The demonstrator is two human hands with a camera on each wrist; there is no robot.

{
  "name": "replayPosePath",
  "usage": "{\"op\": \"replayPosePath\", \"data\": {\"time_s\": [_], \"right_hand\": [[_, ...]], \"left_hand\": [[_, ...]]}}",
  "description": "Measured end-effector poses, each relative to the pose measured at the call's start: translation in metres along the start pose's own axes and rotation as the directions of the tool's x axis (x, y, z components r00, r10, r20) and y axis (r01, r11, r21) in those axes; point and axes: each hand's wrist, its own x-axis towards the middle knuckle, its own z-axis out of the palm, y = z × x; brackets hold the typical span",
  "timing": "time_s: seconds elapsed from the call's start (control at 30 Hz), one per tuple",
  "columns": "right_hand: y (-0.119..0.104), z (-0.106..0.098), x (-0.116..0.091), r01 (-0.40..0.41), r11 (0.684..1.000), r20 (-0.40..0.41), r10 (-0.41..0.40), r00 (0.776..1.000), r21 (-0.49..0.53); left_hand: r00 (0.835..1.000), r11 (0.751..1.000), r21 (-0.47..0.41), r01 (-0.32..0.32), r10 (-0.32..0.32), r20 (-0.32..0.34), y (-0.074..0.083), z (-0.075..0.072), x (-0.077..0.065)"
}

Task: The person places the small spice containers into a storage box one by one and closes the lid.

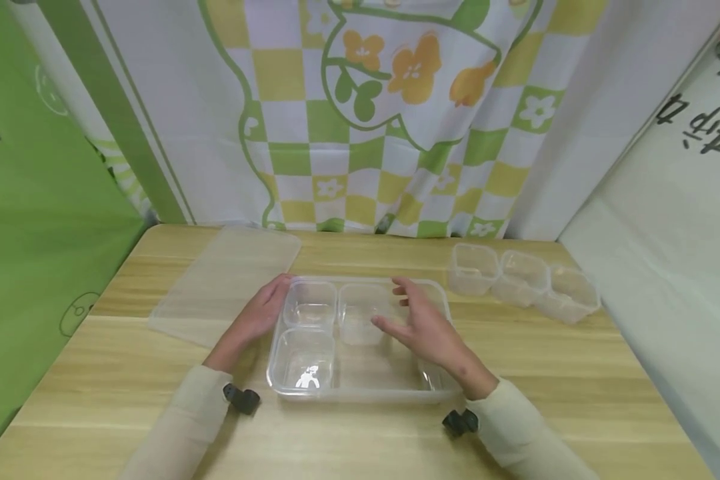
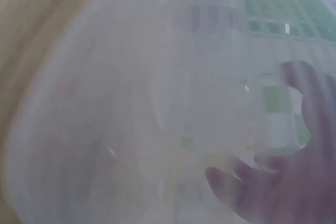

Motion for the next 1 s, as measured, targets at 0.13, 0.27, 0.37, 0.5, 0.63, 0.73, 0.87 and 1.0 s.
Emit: {"op": "replayPosePath", "data": {"time_s": [0.13, 0.27, 0.37, 0.5, 0.63, 0.73, 0.87, 1.0], "right_hand": [[0.006, -0.014, -0.002, 0.057, 0.997, -0.06, -0.054, 0.997, 0.049], [0.015, -0.037, -0.01, 0.095, 0.994, -0.138, -0.087, 0.987, 0.048], [0.024, -0.057, -0.016, 0.092, 0.995, -0.213, -0.085, 0.973, 0.023], [0.04, -0.086, -0.025, 0.025, 0.999, -0.288, -0.03, 0.957, -0.02], [0.068, -0.118, -0.036, -0.08, 0.993, -0.338, 0.046, 0.94, -0.087], [0.091, -0.138, -0.046, -0.141, 0.984, -0.364, 0.093, 0.927, -0.108], [0.116, -0.162, -0.057, -0.198, 0.972, -0.384, 0.136, 0.913, -0.126], [0.134, -0.187, -0.063, -0.267, 0.956, -0.352, 0.211, 0.912, -0.12]], "left_hand": [[1.0, 1.0, -0.005, 0.007, -0.007, 0.003, -0.003, 0.0, -0.002], [1.0, 1.0, -0.004, -0.004, 0.004, 0.022, -0.006, 0.001, -0.002], [1.0, 1.0, 0.004, -0.02, 0.02, 0.023, -0.005, 0.001, -0.001], [1.0, 1.0, 0.016, -0.016, 0.016, 0.013, -0.004, -0.002, -0.001], [1.0, 1.0, 0.027, -0.001, 0.001, 0.015, -0.004, -0.001, 0.001], [1.0, 0.999, 0.039, 0.006, -0.007, 0.013, -0.004, -0.002, 0.001], [1.0, 0.999, 0.039, 0.02, -0.02, 0.011, -0.003, -0.002, -0.001], [1.0, 0.999, 0.03, 0.025, -0.026, 0.009, -0.004, -0.001, -0.001]]}}
